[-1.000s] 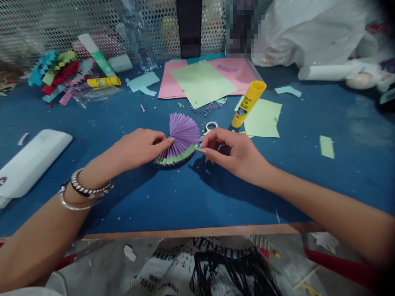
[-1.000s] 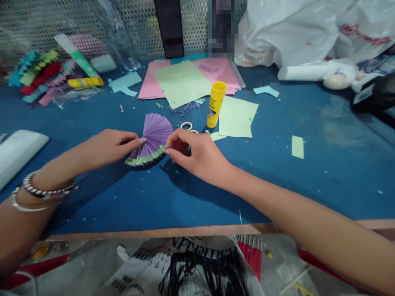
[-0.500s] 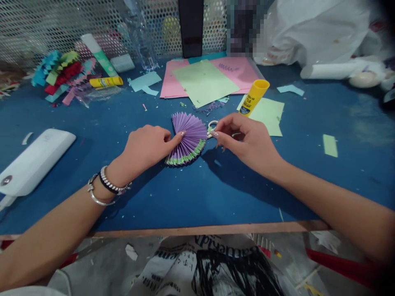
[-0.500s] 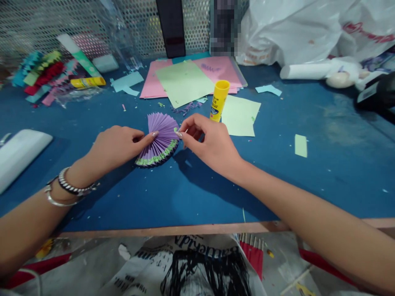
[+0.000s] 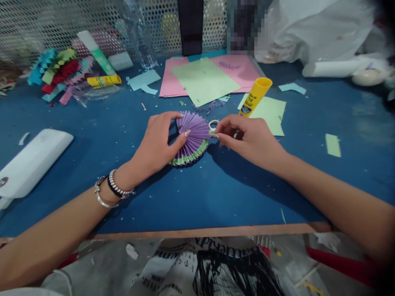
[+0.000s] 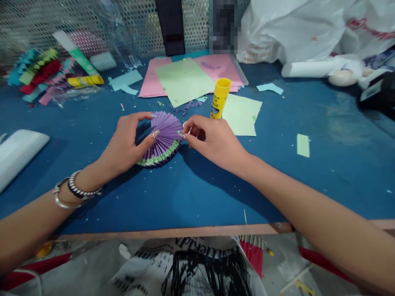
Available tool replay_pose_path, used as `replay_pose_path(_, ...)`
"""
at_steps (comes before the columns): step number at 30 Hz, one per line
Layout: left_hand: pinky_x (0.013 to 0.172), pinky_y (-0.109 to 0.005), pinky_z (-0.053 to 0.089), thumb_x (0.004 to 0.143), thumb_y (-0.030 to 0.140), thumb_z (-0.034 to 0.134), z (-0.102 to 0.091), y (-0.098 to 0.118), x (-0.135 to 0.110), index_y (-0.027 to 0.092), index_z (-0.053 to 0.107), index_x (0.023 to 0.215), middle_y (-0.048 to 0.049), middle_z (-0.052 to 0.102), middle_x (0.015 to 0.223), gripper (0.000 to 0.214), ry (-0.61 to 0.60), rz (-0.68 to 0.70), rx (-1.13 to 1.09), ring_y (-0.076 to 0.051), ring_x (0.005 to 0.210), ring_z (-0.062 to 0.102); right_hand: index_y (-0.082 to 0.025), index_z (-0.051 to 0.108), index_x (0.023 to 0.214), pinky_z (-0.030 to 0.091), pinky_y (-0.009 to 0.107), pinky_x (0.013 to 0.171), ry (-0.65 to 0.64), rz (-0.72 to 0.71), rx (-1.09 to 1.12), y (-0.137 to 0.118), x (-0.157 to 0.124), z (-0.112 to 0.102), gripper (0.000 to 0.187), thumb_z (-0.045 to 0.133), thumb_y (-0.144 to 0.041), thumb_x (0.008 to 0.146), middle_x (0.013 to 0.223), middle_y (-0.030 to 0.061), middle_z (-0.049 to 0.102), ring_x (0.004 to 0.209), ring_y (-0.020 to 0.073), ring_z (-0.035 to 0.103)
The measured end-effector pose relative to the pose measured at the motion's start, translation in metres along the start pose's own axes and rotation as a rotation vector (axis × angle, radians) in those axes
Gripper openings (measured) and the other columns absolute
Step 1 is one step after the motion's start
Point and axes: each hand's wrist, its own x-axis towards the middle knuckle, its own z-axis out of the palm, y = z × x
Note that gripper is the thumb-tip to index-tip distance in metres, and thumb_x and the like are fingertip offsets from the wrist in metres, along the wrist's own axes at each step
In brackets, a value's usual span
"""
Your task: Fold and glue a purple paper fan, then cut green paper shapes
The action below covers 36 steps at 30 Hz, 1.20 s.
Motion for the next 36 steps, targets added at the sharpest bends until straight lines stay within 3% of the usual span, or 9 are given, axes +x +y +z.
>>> replay_pose_path(6, 0.100, -0.039, 0.037, 0.083, 0.052, 0.042, 0.001, 0.001, -0.002, 0.028, 0.032, 0.130, -0.0049, 0.040, 0.137, 0.053, -0.138, -0.093, -0.137, -0.025, 0.123, 0.041, -0.020, 0.061, 0.083, 0.039, 0.025, 0.049, -0.066, -0.001, -0.005, 0.004, 0.002, -0.003, 0.007, 0.058, -0.025, 0.079, 0.060, -0.0007, 0.061, 0.053, 0.0110, 0.055)
replay_pose_path(9, 0.106, -0.042, 0.030, 0.081, 0.057, 0.043, 0.000, 0.002, -0.003, 0.029, 0.027, 0.135, -0.0038, 0.024, 0.147, 0.063, -0.137, -0.130, -0.102, -0.027, 0.131, 0.029, -0.019, 0.061, 0.083, 0.038, 0.024, 0.048, -0.086, 0.002, -0.011, 0.003, 0.002, -0.002, 0.007, 0.058, -0.024, 0.079, 0.059, -0.0012, 0.060, 0.051, 0.0100, 0.054)
replay_pose_path(12, 0.107, -0.050, 0.024, 0.079, 0.062, 0.041, 0.000, -0.001, -0.003, 0.024, 0.023, 0.138, -0.0085, 0.022, 0.147, 0.073, -0.170, -0.159, -0.027, -0.030, 0.134, 0.020, -0.019, 0.061, 0.084, 0.038, 0.024, 0.048, -0.097, -0.002, -0.014, 0.003, 0.003, -0.001, 0.007, 0.057, -0.023, 0.079, 0.059, -0.0013, 0.060, 0.052, 0.0095, 0.053)
replay_pose_path(18, 0.106, -0.055, 0.018, 0.078, 0.064, 0.042, 0.004, -0.005, -0.002, 0.021, 0.049, 0.117, -0.0097, 0.023, 0.147, 0.059, -0.173, -0.164, -0.020, -0.032, 0.136, 0.009, -0.019, 0.061, 0.082, 0.040, 0.025, 0.049, -0.104, 0.002, 0.025, 0.003, 0.003, 0.001, 0.006, 0.058, -0.023, 0.078, 0.061, -0.0009, 0.060, 0.053, 0.0097, 0.054)
replay_pose_path(24, 0.101, -0.043, 0.031, 0.081, 0.050, 0.050, 0.001, 0.002, -0.003, 0.023, 0.053, 0.101, -0.0053, 0.045, 0.133, 0.034, -0.129, -0.126, -0.162, -0.025, 0.126, 0.033, -0.021, 0.060, 0.083, 0.046, 0.025, 0.053, -0.010, 0.022, 0.157, -0.006, -0.001, -0.001, 0.007, 0.058, -0.027, 0.080, 0.067, 0.0001, 0.061, 0.060, 0.0115, 0.059)
replay_pose_path(29, 0.075, -0.032, 0.046, 0.081, 0.039, 0.055, -0.005, 0.011, -0.004, 0.021, 0.053, 0.091, -0.0023, 0.061, 0.095, 0.021, -0.076, -0.162, -0.263, -0.019, 0.090, 0.056, -0.020, 0.060, 0.082, 0.047, 0.023, 0.053, 0.007, 0.004, 0.168, -0.010, -0.003, 0.001, 0.009, 0.058, -0.027, 0.079, 0.074, 0.0003, 0.061, 0.066, 0.0114, 0.059)
replay_pose_path(32, 0.071, -0.028, 0.048, 0.077, 0.035, 0.062, -0.007, 0.012, -0.003, 0.020, 0.051, 0.091, -0.0009, 0.060, 0.089, 0.023, -0.013, -0.205, -0.494, -0.016, 0.084, 0.059, -0.019, 0.060, 0.081, 0.047, 0.021, 0.051, 0.048, -0.007, 0.187, -0.012, -0.004, 0.002, 0.010, 0.059, -0.029, 0.079, 0.075, 0.0006, 0.061, 0.068, 0.0113, 0.059)
replay_pose_path(36, 0.075, -0.025, 0.052, 0.077, 0.031, 0.063, -0.009, 0.013, -0.002, 0.023, 0.047, 0.108, -0.0018, 0.058, 0.100, 0.036, 0.025, -0.341, -0.946, -0.015, 0.092, 0.060, -0.018, 0.059, 0.082, 0.048, 0.020, 0.050, 0.116, -0.014, 0.265, -0.018, -0.008, -0.001, 0.011, 0.060, -0.028, 0.079, 0.074, 0.0003, 0.060, 0.066, 0.0105, 0.059)
